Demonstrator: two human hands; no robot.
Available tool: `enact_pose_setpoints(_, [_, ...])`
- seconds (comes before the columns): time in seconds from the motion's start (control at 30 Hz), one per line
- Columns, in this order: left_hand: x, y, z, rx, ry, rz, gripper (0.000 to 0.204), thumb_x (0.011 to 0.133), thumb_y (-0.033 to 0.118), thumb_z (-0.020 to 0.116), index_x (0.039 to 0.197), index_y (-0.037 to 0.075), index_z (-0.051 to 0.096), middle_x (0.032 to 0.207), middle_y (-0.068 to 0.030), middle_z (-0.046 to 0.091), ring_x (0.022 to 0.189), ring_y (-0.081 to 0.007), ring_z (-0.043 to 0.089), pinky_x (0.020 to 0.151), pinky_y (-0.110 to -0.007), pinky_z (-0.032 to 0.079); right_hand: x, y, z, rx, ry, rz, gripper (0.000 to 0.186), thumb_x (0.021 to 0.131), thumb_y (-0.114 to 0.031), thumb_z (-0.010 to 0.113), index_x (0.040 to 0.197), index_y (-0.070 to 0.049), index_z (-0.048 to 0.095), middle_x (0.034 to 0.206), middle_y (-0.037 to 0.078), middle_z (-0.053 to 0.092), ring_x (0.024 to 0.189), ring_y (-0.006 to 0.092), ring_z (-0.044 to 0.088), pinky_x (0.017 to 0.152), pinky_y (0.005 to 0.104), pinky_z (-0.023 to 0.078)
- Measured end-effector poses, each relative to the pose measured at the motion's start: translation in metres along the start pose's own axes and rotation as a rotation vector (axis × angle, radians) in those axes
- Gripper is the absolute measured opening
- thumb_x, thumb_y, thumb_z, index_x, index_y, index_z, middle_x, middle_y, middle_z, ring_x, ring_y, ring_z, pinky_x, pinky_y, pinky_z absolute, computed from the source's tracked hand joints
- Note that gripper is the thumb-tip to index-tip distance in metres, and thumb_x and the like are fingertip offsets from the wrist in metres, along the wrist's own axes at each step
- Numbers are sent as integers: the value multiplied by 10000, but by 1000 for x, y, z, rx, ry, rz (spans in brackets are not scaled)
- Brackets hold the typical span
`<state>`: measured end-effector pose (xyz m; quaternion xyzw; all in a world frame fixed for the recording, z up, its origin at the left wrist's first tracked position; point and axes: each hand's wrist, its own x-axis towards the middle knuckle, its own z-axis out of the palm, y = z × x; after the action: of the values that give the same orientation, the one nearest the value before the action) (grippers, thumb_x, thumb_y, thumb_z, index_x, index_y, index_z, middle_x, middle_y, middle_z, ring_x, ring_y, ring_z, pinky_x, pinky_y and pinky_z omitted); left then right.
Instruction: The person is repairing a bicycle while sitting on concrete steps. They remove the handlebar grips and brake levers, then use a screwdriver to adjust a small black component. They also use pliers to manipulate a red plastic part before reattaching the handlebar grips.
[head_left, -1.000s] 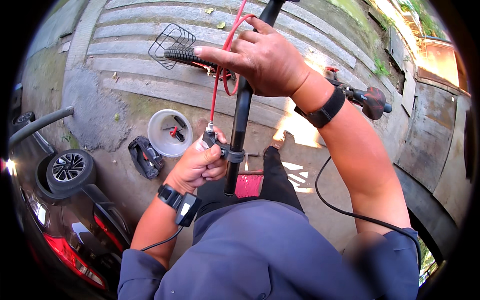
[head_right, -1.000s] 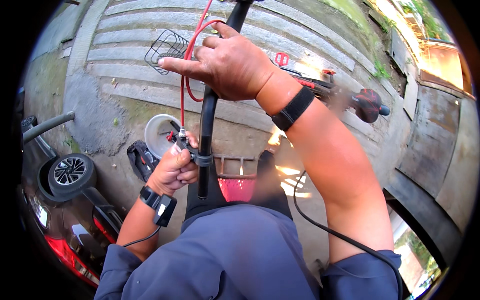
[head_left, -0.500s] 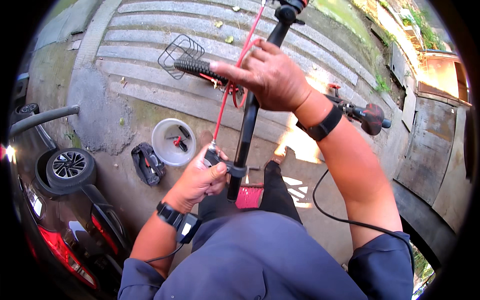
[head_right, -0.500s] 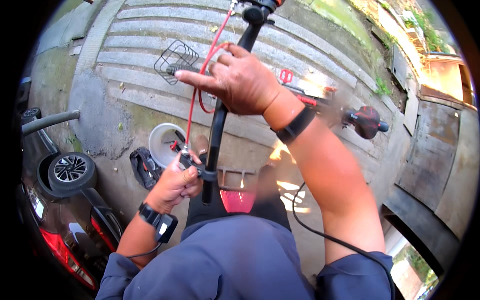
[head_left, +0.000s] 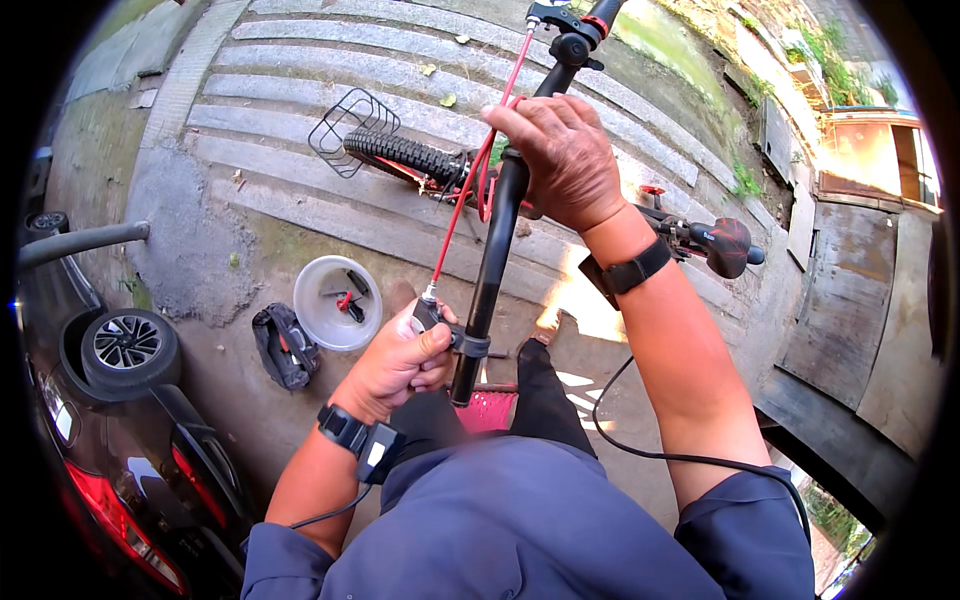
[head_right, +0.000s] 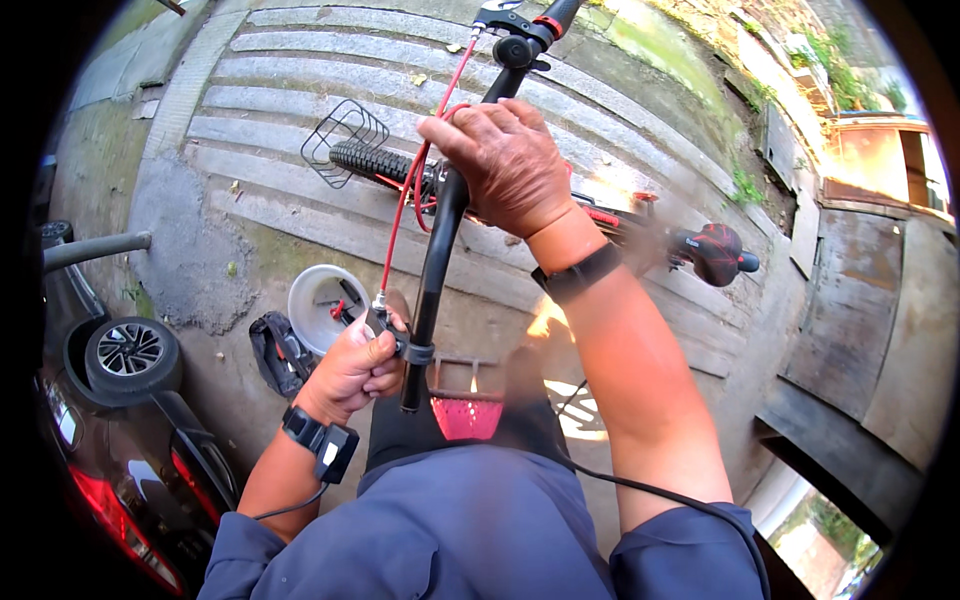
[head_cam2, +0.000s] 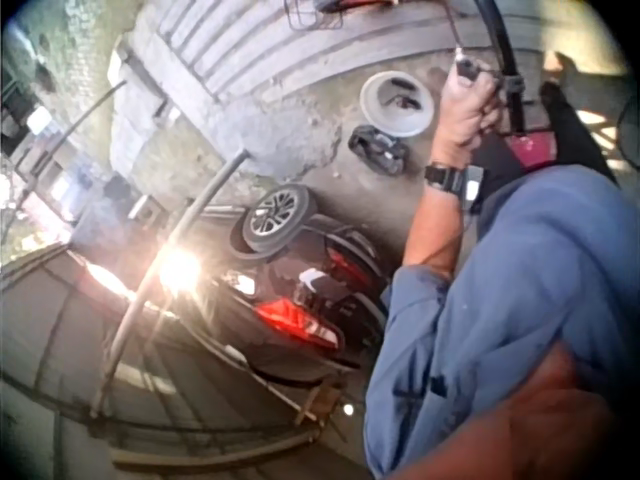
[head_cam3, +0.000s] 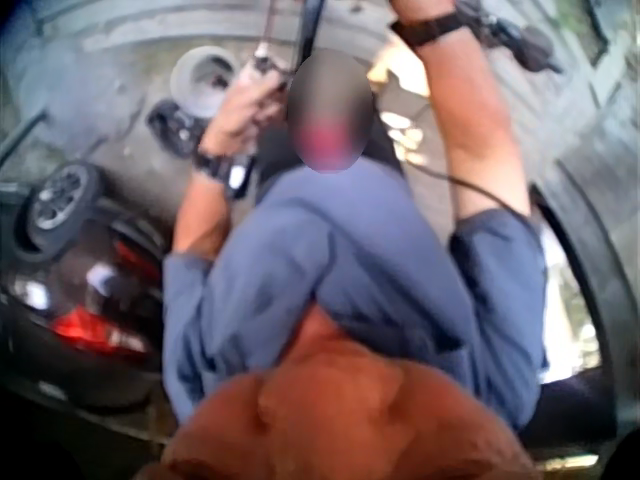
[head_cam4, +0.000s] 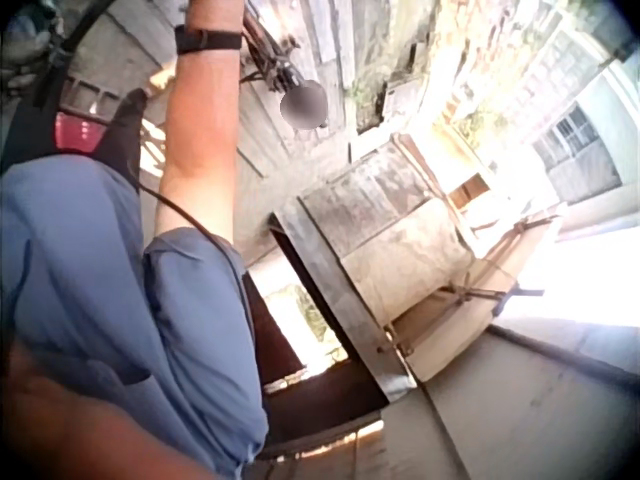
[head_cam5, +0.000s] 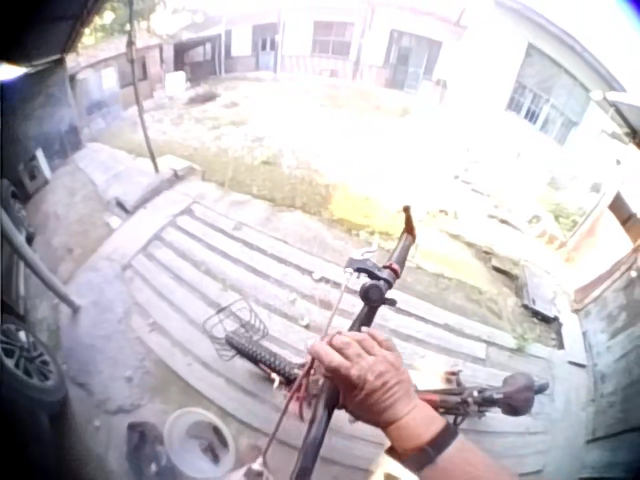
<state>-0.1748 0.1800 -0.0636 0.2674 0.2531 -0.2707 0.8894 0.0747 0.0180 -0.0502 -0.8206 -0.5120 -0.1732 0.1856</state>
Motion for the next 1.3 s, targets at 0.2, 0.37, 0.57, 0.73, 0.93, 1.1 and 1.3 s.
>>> enact_pose_setpoints(0.2, [-31,7,54,710,385,336,305,927,224,696,1092,85,481,645,69,458,501,-14,369,448,-208,276,-6,2,6,-37,53,33,659,717,-153,699,1341,-260,515,1026,-11,598,971,221,586,880,389,420])
enact_pose_setpoints(0.37, [-29,-6,36,439,267,212,290,938,222,682,1103,97,479,640,56,449,493,-39,381,456,-227,304,-4,-4,6,-73,93,75,727,695,-115,693,1374,-288,497,1011,-17,552,980,222,548,868,404,417])
enact_pose_setpoints(0.57, [-4,-31,-14,-194,-141,-40,277,957,253,650,1128,151,457,592,34,378,420,-73,338,410,-239,275,-5,3,9,-130,51,41,716,707,-128,694,1374,-290,488,1025,-13,547,1006,224,541,875,399,426])
enact_pose_setpoints(0.73, [-37,2,42,494,315,221,298,947,225,668,1110,90,458,677,9,500,472,-52,396,420,-231,302,-3,7,13,-82,60,138,683,751,-106,675,1384,-276,482,1034,-16,572,1015,236,550,862,390,445])
enact_pose_setpoints(0.93, [-37,-8,32,304,259,135,305,949,228,663,1134,100,457,635,27,403,465,-61,346,425,-222,280,-1,5,11,-95,48,106,760,719,-80,693,1407,-304,462,1045,-23,586,1022,226,555,867,379,468])
enact_pose_setpoints(1.1, [-32,-17,3,-106,4,-53,311,948,252,663,1150,129,462,616,20,386,437,-70,315,420,-238,266,-4,5,12,-123,41,67,776,699,-87,712,1405,-288,460,1052,-13,582,1026,233,554,879,379,472])
enact_pose_setpoints(1.3, [-52,-4,49,657,376,238,252,950,190,658,1076,70,475,711,20,490,495,-45,384,441,-239,334,0,2,-1,-95,28,111,726,713,-108,679,1395,-198,451,1043,54,581,989,278,554,885,402,462])
